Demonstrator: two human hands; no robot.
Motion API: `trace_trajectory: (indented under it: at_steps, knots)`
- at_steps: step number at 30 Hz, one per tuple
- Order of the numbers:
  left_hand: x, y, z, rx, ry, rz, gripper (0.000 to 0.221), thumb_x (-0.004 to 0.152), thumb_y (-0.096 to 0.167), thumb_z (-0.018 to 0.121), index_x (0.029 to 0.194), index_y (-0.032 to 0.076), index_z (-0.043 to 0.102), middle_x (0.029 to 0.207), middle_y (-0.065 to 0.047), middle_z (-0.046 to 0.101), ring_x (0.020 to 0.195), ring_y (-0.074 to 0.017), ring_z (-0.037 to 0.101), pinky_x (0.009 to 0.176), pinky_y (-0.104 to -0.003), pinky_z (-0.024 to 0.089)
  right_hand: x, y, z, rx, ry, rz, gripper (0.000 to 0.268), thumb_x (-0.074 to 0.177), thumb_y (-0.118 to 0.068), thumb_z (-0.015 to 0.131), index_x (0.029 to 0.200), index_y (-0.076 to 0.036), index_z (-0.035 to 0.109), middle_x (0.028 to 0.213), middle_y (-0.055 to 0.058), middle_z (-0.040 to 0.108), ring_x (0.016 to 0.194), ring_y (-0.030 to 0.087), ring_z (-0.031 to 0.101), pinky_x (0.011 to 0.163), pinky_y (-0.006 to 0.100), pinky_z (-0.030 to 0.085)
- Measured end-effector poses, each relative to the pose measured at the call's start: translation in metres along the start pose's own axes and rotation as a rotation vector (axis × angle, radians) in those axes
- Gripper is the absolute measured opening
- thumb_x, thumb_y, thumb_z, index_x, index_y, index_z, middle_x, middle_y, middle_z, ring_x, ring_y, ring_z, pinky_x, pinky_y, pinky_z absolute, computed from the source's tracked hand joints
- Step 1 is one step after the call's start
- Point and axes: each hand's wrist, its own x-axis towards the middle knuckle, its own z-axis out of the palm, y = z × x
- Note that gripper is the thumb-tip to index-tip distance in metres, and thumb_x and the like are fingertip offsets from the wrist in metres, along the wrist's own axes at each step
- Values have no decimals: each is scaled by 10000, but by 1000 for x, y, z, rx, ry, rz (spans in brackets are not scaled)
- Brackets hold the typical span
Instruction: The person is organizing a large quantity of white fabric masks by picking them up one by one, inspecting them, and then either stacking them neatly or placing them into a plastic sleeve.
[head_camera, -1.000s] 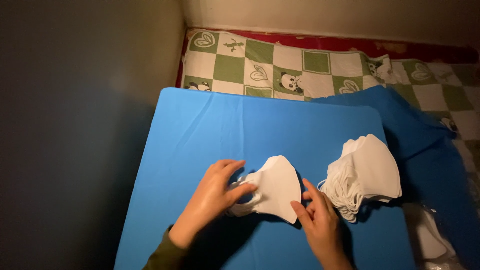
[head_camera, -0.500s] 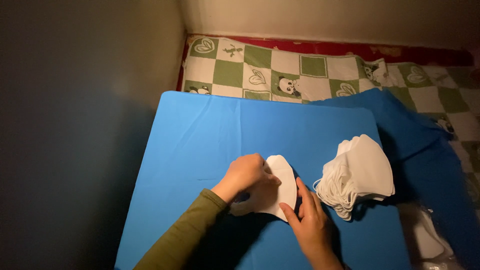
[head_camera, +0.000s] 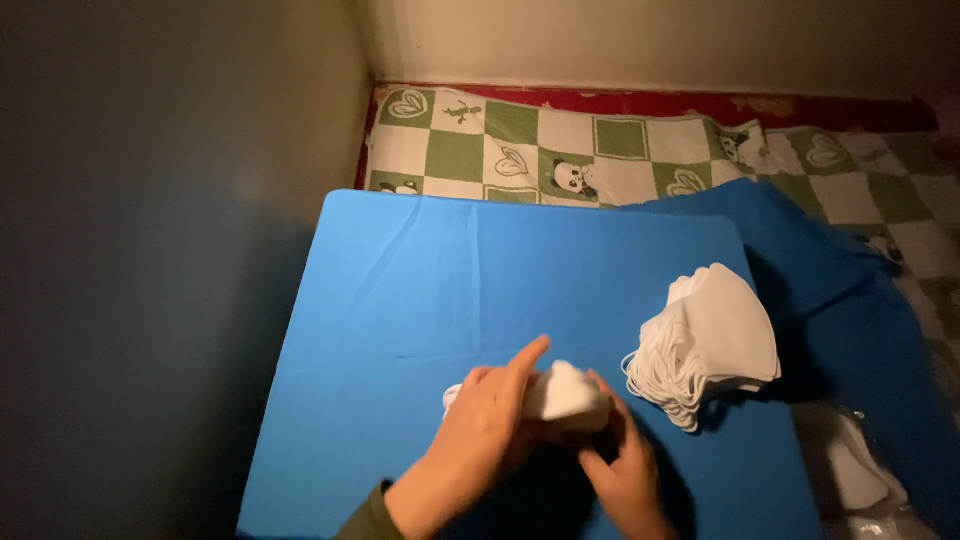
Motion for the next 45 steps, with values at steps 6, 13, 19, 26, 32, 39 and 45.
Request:
trace_trajectory:
  at_steps: [6, 13, 19, 26, 32, 39, 45]
  knots:
    - [-21, 13, 21, 396, 129, -52, 483, 858, 78, 613, 1311, -76, 556, 1045, -179, 583, 944, -303, 552, 998, -466, 384, -15, -5, 6, -24, 6, -38, 840, 626, 163, 632, 1426, -74, 535, 1417, 89, 647, 1236, 237, 666, 1070, 335, 497]
    - [-25, 37, 27, 425, 149, -94, 465, 855, 114, 588, 1293, -42, 559, 1008, -150, 584, 942, -302, 556, 1079, -508, 356, -19, -38, 15, -44, 12, -133, 1012, 609, 165, 571, 1561, -12, 277, 1546, 196, 506, 1404, 314, 536, 1155, 409, 421]
    - [-26, 40, 31, 421, 180, -92, 491, 849, 92, 603, 1309, -70, 543, 1048, -180, 589, 950, -313, 555, 1102, -535, 349, -16, -63, 14, -48, -18, -249, 962, 639, 154, 537, 1552, 15, 266, 1584, 223, 434, 1459, 346, 467, 1203, 434, 357]
    - [-29, 43, 33, 355, 195, -88, 484, 843, 71, 603, 1303, -63, 533, 1041, -182, 580, 943, -317, 558, 1087, -528, 363, -19, -82, 11, -97, -36, -246, 954, 623, 116, 508, 1548, 7, 301, 1580, 211, 436, 1444, 332, 465, 1191, 417, 341]
    - [-27, 45, 32, 304, 229, -69, 422, 851, 75, 604, 1251, -50, 550, 1025, -176, 591, 909, -306, 563, 999, -468, 391, -20, -82, 11, -168, 8, -370, 891, 670, 117, 551, 1526, 24, 323, 1620, 219, 378, 1466, 346, 449, 1203, 418, 365]
    - [-28, 43, 31, 278, 239, -51, 371, 875, 91, 584, 1228, -23, 560, 974, -140, 575, 843, -270, 554, 891, -398, 418, -21, -84, 11, -189, -6, -335, 941, 637, 136, 519, 1549, 2, 325, 1596, 181, 436, 1464, 307, 457, 1205, 390, 352]
    - [-28, 42, 30, 242, 204, -44, 343, 884, 101, 574, 1212, 5, 555, 981, -134, 553, 836, -267, 534, 854, -393, 403, -18, -76, 15, 35, -9, -254, 936, 610, 134, 460, 1530, 39, 316, 1587, 222, 415, 1480, 334, 419, 1241, 425, 287]
